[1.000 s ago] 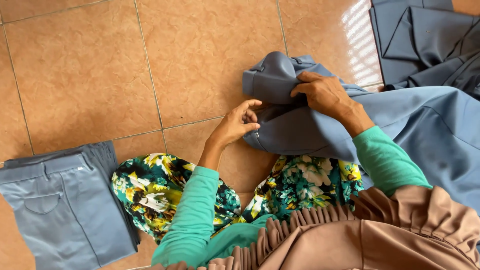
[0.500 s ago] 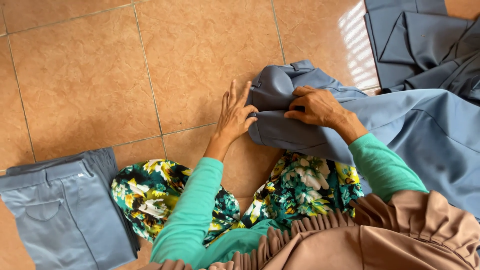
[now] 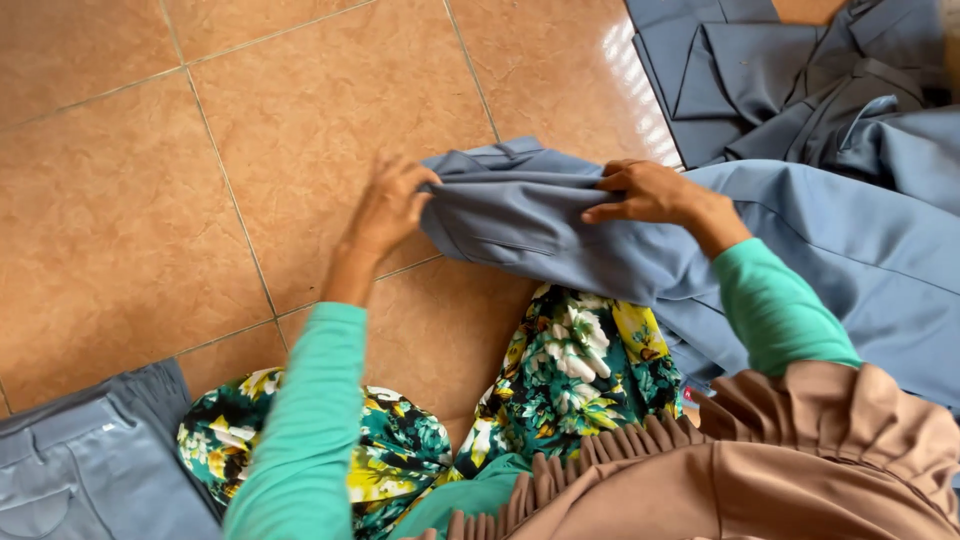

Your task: The person sits on a tiled floor and folds multiple pairs of gray trousers by hand. They smooth each pair, fold the legs together, fold the garment in half, and then fold it into a compact rectangle before stacking it with previously folded pairs.

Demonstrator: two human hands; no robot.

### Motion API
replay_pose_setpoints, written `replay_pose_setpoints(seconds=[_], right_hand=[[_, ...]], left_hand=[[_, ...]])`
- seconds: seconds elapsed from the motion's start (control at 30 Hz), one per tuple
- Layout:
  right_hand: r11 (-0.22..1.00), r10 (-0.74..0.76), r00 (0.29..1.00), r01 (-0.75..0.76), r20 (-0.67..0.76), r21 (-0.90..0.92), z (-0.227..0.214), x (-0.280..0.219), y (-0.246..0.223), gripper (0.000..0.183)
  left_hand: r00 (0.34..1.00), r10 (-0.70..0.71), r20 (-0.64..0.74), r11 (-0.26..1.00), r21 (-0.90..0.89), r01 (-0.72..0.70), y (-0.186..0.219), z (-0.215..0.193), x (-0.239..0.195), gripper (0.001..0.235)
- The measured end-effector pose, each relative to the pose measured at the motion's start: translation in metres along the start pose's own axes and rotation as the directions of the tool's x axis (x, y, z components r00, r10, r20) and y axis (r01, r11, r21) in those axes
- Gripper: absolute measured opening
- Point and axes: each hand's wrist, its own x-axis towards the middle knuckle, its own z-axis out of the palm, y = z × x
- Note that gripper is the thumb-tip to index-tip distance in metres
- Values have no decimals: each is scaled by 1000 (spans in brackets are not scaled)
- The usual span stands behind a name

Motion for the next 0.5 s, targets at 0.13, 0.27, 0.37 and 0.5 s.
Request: replay_pose_setpoints(seconds=[0.13, 0.27, 0.37, 0.5], right_hand=[[989, 145, 988, -144, 52, -24, -6, -6, 42, 49], [940, 331, 940, -323, 76, -107, 3, 2, 75, 59], [926, 373, 926, -368, 56, -82, -13, 6, 80, 61], [878, 474, 850, -474, -230, 61, -54, 9, 80, 32]], left_hand=[[1000, 6, -11, 1000, -11, -6, 38, -96, -1, 52], [989, -128, 73, 969, 220, 110, 25, -114, -10, 50], [976, -206, 71, 943, 282, 179, -33, -84, -11, 35], [985, -152, -79, 937, 305, 169, -67, -75, 15, 40]])
